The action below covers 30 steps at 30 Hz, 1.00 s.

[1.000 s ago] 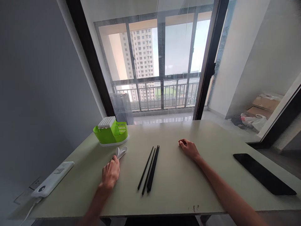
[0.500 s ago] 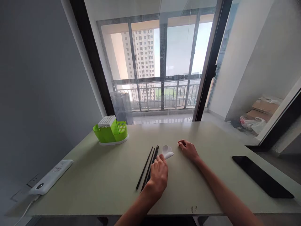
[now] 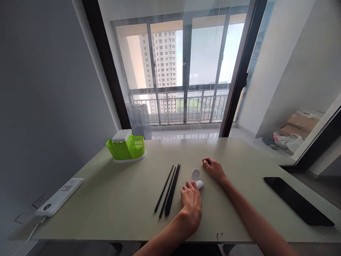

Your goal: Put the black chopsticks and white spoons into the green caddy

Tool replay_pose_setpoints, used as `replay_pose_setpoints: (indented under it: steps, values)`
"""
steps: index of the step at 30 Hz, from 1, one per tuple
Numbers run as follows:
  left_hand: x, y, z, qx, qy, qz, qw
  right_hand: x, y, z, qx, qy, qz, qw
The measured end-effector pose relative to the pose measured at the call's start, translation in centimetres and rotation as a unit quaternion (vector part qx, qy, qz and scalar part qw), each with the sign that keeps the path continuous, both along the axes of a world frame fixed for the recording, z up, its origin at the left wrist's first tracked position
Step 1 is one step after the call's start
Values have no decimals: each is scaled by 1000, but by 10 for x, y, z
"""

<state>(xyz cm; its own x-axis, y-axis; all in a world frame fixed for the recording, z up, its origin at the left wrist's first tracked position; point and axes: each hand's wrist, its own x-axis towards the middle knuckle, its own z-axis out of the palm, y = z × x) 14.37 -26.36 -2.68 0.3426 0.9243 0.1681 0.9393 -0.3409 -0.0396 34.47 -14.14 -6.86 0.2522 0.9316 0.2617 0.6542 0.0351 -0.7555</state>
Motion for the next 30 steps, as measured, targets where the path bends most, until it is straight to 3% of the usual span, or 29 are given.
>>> replay_pose_setpoints:
  steps: [4, 9, 13, 15, 17, 20, 22, 24, 26, 30]
  values:
    - [8, 1, 11, -26, 40, 30, 998, 0, 0, 0, 0, -3, 1, 1000]
    - [1, 0, 18, -14, 103, 1, 995, 0, 0, -1, 3, -2, 5, 1000]
    - [-20, 12, 47, 20, 78, -34, 996, 0, 0, -1, 3, 2, 5, 1000]
    - [-42, 32, 75, 50, 41, -36, 997, 0, 0, -1, 3, 2, 5, 1000]
    - [-75, 63, 108, 101, 16, 3, 995, 0, 0, -1, 3, 2, 5, 1000]
    - [-143, 120, 153, 204, -22, 81, 975, 1, 2, -2, 4, 3, 4, 1000]
    - [-192, 154, 172, 245, -45, 146, 957, 1, 2, -4, 4, 3, 3, 1000]
    - [-233, 179, 180, 234, -44, 193, 952, 0, 3, -4, 3, 4, 1, 1000]
    - [-260, 191, 181, 167, -49, 208, 963, 0, 3, -5, 4, 4, -2, 1000]
    - [-264, 192, 170, 139, -75, 186, 970, -1, 3, -4, 3, 4, -5, 1000]
